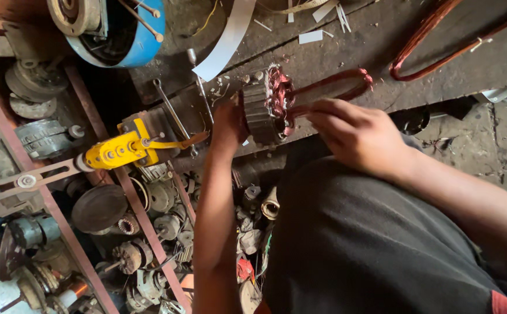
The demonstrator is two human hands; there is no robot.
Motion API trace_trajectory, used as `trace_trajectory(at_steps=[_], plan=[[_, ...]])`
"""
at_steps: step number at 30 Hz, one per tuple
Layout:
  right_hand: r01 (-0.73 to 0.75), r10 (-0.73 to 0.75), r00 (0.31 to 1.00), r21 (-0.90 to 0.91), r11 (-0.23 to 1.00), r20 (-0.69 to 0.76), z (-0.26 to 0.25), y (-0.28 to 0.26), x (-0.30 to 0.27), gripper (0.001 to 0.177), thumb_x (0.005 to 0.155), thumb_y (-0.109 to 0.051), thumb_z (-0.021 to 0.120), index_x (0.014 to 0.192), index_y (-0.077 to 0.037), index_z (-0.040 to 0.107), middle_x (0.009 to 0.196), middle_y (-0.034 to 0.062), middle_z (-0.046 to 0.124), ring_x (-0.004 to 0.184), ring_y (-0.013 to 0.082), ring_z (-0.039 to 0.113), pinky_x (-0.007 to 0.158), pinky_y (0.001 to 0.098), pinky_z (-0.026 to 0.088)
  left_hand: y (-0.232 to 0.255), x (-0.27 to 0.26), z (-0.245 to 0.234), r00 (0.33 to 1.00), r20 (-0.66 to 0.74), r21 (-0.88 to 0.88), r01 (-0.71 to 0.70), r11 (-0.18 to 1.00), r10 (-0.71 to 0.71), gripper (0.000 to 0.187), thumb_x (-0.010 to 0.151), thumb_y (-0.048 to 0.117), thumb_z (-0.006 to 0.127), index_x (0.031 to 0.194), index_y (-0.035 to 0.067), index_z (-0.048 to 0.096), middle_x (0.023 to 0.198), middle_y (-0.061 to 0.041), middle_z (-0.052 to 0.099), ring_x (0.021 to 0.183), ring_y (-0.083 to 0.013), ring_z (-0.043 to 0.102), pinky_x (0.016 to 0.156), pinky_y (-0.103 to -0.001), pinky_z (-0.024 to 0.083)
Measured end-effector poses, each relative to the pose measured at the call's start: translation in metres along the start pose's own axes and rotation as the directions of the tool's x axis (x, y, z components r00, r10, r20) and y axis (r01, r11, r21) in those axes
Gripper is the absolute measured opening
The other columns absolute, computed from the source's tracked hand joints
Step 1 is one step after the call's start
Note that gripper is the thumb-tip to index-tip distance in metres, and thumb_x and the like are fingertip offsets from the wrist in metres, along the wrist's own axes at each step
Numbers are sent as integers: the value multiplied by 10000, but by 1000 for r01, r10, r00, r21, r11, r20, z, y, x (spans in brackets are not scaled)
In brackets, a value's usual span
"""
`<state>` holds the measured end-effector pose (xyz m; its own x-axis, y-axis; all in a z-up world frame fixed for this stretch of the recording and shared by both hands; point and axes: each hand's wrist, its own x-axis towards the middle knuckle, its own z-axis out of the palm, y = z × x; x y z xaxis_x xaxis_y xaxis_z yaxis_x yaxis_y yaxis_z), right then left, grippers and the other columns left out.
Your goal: The person winds copper wire around a motor stator core, carefully arranging the coils into the slots. They use a pair of scissors to cut a strip of white insulating material and place it into the stator to separate the windings. The person continues to wind and adjust the copper wire throughout the clip.
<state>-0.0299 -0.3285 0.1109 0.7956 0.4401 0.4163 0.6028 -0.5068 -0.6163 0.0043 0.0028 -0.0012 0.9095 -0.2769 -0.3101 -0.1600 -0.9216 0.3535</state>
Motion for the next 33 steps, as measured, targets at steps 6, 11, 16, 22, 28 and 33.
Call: trace_trajectory(at_steps=[6,11,16,22,28,33], plan=[[-85,110,984,-171,982,143,45,27,15,257,932,-178,712,1151,-43,712,1071,100,710,705,260,711,596,357,559,8,-3,8,990,-91,-620,32,784,-112,175,977,69,587,1139,41,646,902,-122,744,726,-225,720,674,-355,580],[-137,183,974,-291,947,136,54,40,11,65,978,-199,697,989,-137,710,901,35,686,750,232,718,597,369,553,15,0,-12,993,-107,-8,59,998,-59,90,1072,108,659,1064,53,729,871,-185,741,814,-326,699,690,-429,535],[-207,244,966,-313,927,84,48,59,0,53,980,-189,713,983,-147,745,908,19,707,762,214,717,608,358,555,14,-27,-50,934,-249,-148,223,964,-255,196,919,152,727,1108,115,765,1001,-147,766,816,-307,750,701,-392,588],[-170,180,984,-277,946,10,43,73,-3,100,975,-181,757,1071,-164,782,1022,-4,753,850,196,732,673,341,568,2,-55,-75,915,-279,-79,280,957,-291,239,855,187,792,1079,102,785,985,-157,770,883,-340,757,803,-391,590],[-96,112,991,-191,977,73,41,88,8,243,911,-151,739,1150,-156,786,1078,0,764,866,205,734,680,335,579,7,-72,-76,851,-171,10,505,863,-496,315,863,256,795,1157,146,772,994,-141,770,872,-337,755,780,-406,591],[-67,84,988,-136,988,126,42,94,10,254,927,-108,724,1171,-150,782,1043,10,762,874,210,732,695,344,581,22,-70,-71,915,-297,264,354,897,-274,352,863,304,788,1187,176,735,1013,-88,772,845,-294,755,716,-408,588]])
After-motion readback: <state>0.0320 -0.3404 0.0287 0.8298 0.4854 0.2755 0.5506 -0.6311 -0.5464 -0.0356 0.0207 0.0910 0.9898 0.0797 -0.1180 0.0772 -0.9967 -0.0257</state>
